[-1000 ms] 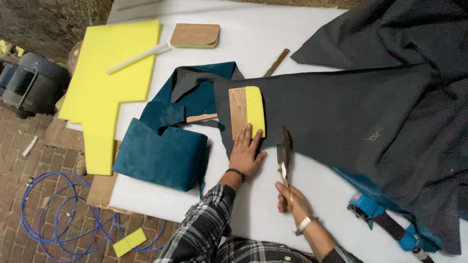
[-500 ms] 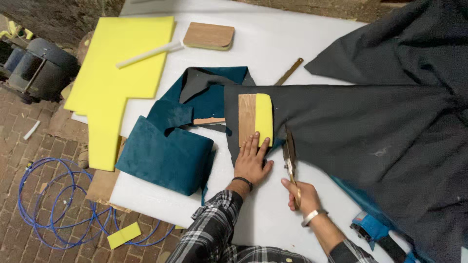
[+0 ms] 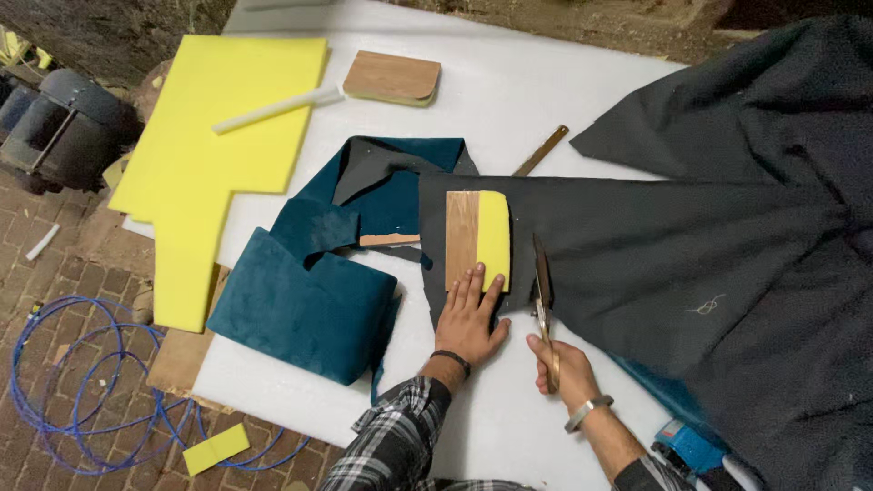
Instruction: The person cuts dark fabric around foam pieces using shears, then wraps the foam with the fabric and secures it using a staple gun. They trim excess fabric and repeat the process for additional foam pieces, producing fabric-covered cushions.
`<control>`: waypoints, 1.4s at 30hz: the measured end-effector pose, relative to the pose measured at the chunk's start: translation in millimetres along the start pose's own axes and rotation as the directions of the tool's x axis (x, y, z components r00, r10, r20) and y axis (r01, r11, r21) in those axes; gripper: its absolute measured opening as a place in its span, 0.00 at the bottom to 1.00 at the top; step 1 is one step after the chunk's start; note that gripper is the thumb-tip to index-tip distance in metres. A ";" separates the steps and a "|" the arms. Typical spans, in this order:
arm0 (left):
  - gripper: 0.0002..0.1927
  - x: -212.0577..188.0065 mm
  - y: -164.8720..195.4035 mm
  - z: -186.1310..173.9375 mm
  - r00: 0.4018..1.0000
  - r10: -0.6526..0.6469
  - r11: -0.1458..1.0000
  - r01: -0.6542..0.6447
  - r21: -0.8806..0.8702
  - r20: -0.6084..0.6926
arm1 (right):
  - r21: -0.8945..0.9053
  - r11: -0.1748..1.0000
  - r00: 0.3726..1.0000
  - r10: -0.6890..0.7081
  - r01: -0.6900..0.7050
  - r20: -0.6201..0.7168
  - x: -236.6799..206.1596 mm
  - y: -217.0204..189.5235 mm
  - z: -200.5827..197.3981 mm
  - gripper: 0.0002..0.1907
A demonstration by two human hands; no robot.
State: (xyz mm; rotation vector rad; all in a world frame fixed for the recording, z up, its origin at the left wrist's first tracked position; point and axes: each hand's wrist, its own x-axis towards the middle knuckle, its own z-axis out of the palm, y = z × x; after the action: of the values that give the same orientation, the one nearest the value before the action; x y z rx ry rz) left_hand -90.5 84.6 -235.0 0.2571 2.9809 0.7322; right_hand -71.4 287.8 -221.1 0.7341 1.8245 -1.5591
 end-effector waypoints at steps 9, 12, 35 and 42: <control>0.43 2.1 2.0 -3.4 1.000 -0.006 1.000 0.006 0.012 0.029 | -0.020 1.000 0.996 -0.003 0.001 -0.085 31.3 -30.8 13.9 0.25; 0.43 3.1 1.8 -4.4 0.999 -0.005 1.000 0.005 -0.003 0.035 | 0.099 0.994 0.998 -0.057 0.053 0.033 45.9 -43.6 14.5 0.23; 0.18 127.1 -34.1 -74.2 0.877 -0.119 0.949 -0.038 -0.314 -0.466 | 0.056 0.990 0.985 -0.124 0.132 -0.124 86.4 -81.0 -7.9 0.26; 0.52 357.9 -151.5 -143.7 0.373 -0.899 0.419 0.579 -0.699 -0.230 | -0.022 0.992 0.972 0.118 -0.125 -0.201 81.9 -20.7 -34.5 0.23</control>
State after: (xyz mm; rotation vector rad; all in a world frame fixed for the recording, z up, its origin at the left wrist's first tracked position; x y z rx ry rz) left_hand -479.2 -50.1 -185.3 -1.6187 2.5717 1.5581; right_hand -143.9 320.2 -266.0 0.9978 1.9046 -1.4140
